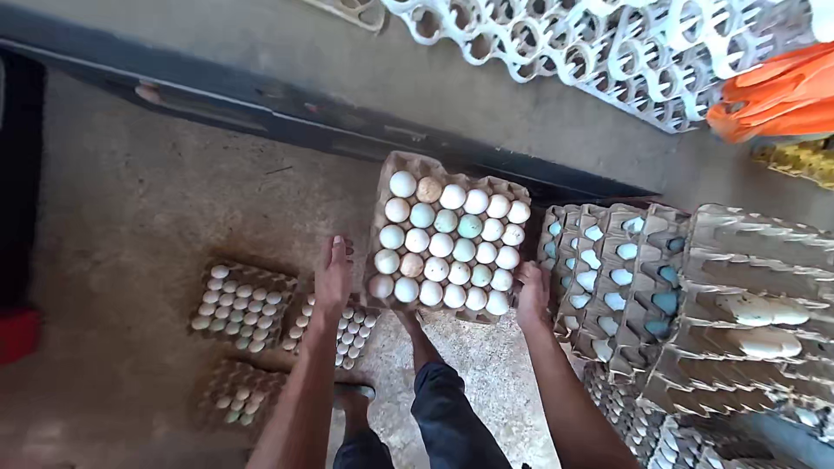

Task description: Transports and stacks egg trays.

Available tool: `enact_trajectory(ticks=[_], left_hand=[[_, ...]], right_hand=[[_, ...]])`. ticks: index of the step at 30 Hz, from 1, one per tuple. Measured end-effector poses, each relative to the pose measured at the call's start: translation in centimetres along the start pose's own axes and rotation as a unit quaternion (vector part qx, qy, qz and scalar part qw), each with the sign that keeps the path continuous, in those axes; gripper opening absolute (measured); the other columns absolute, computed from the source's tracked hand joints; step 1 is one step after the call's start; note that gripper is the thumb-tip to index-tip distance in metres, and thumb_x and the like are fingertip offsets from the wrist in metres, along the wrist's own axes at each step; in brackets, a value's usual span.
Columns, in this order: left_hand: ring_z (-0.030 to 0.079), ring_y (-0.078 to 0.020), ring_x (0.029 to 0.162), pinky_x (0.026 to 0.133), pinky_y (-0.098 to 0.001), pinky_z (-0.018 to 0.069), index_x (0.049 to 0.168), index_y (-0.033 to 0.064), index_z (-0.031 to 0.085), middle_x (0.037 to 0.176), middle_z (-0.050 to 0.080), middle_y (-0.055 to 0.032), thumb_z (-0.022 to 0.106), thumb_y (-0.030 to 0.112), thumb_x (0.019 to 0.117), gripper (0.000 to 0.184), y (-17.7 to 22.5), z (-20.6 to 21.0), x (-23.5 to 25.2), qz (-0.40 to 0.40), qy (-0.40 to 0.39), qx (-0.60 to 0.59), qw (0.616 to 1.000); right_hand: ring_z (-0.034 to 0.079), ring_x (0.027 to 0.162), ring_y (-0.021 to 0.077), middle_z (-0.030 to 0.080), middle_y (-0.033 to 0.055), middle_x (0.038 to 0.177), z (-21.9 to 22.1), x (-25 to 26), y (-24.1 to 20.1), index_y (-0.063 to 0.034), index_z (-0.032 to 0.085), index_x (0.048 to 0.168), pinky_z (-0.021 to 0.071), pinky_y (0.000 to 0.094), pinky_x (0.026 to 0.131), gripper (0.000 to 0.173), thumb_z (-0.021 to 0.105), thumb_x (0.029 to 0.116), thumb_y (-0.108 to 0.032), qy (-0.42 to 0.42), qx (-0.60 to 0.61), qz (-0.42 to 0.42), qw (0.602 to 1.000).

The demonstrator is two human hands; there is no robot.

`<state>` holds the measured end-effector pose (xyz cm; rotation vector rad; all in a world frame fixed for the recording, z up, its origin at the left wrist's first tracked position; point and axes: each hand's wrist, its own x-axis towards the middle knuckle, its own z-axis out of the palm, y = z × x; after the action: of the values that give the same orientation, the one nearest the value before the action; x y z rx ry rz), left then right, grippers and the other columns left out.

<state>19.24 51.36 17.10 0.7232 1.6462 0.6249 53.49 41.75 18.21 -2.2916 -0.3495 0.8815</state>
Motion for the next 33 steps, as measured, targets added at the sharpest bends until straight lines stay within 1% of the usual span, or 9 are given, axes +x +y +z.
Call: enact_trajectory(ticks=[3, 5, 9, 13, 16, 20, 25, 28, 33], left_hand=[[0.062, -0.0173, 0.104, 0.090, -0.0369, 0.0525, 0.139, 0.0022, 0.049, 0.118, 0.061, -0.0129, 0.027, 0.028, 0.1123, 0.043, -5.6, -4.4, -3.6, -0.017, 0.126, -0.072, 0.989], [0.063, -0.0180, 0.102, 0.087, -0.0362, 0.0534, 0.140, -0.0013, 0.046, 0.118, 0.061, -0.0155, 0.029, 0.026, 0.1118, 0.043, -11.3, -7.9, -6.1, -0.047, 0.199, -0.094, 0.974], [0.062, -0.0223, 0.096, 0.084, -0.0396, 0.0524, 0.146, -0.0042, 0.040, 0.117, 0.060, -0.0217, 0.031, 0.025, 0.1121, 0.046, -24.7, -13.4, -11.5, -0.191, 0.274, -0.117, 0.935], [0.059, -0.0200, 0.085, 0.076, -0.0380, 0.0516, 0.142, -0.0031, 0.045, 0.108, 0.061, -0.0187, 0.033, 0.028, 0.1125, 0.045, -38.1, -15.6, -15.0, -0.331, 0.284, -0.180, 0.882], [0.060, -0.0280, 0.102, 0.088, -0.0459, 0.0497, 0.141, -0.0041, 0.048, 0.121, 0.061, -0.0233, 0.032, 0.032, 0.1124, 0.049, -47.6, -16.2, -14.4, -0.376, 0.236, -0.188, 0.876], [0.046, -0.0389, 0.138, 0.112, -0.0543, 0.0395, 0.151, -0.0027, 0.041, 0.150, 0.046, -0.0278, 0.031, 0.034, 0.1124, 0.054, -58.5, -15.2, -9.6, -0.361, 0.173, -0.142, 0.905], [0.041, -0.0377, 0.143, 0.114, -0.0564, 0.0361, 0.156, 0.0024, 0.032, 0.156, 0.040, -0.0245, 0.022, 0.035, 0.1131, 0.055, -64.2, -13.7, -3.3, -0.310, 0.171, -0.203, 0.913], [0.048, -0.0399, 0.135, 0.109, -0.0580, 0.0404, 0.151, -0.0026, 0.034, 0.148, 0.045, -0.0294, 0.020, 0.035, 0.1134, 0.055, -65.5, -12.3, -1.0, -0.303, 0.215, -0.200, 0.907], [0.044, -0.0333, 0.137, 0.109, -0.0577, 0.0382, 0.151, 0.0057, 0.036, 0.151, 0.043, -0.0225, 0.024, 0.038, 0.1126, 0.052, -66.0, -12.4, -0.7, -0.294, 0.210, -0.291, 0.886]], right_hand=[[0.051, 0.132, 0.0346, 0.050, 0.0319, 0.141, -1.9, -5.3, 1.2, 0.0134, 0.045, 0.140, 0.0434, 0.0442, 0.112, 0.046, 0.042, 0.1069, -0.019, 0.032, -0.106, -0.168, 0.979], [0.054, 0.124, 0.0329, 0.054, 0.0331, 0.128, -2.5, -9.3, 3.3, 0.0183, 0.051, 0.124, 0.0463, 0.0415, 0.106, 0.037, 0.049, 0.1011, -0.011, 0.042, -0.116, -0.330, 0.936], [0.053, 0.121, 0.0017, 0.059, -0.0062, 0.117, 0.4, -18.2, 7.3, -0.0168, 0.058, 0.110, 0.0453, 0.0252, 0.104, 0.011, 0.052, 0.1031, -0.023, -0.132, -0.120, -0.491, 0.853], [0.064, 0.112, 0.0289, 0.065, 0.0243, 0.116, 11.0, -22.0, 14.4, 0.0075, 0.066, 0.112, 0.0540, 0.0413, 0.098, 0.030, 0.054, 0.0985, -0.016, -0.371, -0.255, -0.363, 0.816], [0.062, 0.124, 0.0293, 0.062, 0.0233, 0.133, 23.1, -18.7, 21.3, 0.0052, 0.058, 0.134, 0.0501, 0.0438, 0.107, 0.039, 0.047, 0.1066, -0.021, -0.430, -0.387, -0.191, 0.793], [0.060, 0.126, 0.0352, 0.063, 0.0217, 0.135, 36.1, -12.7, 30.6, -0.0043, 0.057, 0.141, 0.0457, 0.0556, 0.108, 0.044, 0.043, 0.1101, -0.032, -0.396, -0.513, -0.164, 0.744], [0.059, 0.125, 0.0393, 0.064, 0.0245, 0.131, 44.6, -10.0, 37.3, -0.0032, 0.055, 0.141, 0.0454, 0.0603, 0.105, 0.049, 0.035, 0.1116, -0.037, -0.354, -0.516, -0.179, 0.759], [0.060, 0.126, 0.0370, 0.064, 0.0233, 0.131, 45.7, -10.1, 38.2, -0.0019, 0.059, 0.137, 0.0442, 0.0583, 0.107, 0.050, 0.031, 0.1128, -0.036, -0.347, -0.506, -0.206, 0.762], [0.060, 0.119, 0.0332, 0.064, 0.0218, 0.126, 45.5, -9.3, 40.0, -0.0011, 0.059, 0.132, 0.0469, 0.0553, 0.102, 0.047, 0.034, 0.1116, -0.036, -0.388, -0.431, -0.197, 0.790]])
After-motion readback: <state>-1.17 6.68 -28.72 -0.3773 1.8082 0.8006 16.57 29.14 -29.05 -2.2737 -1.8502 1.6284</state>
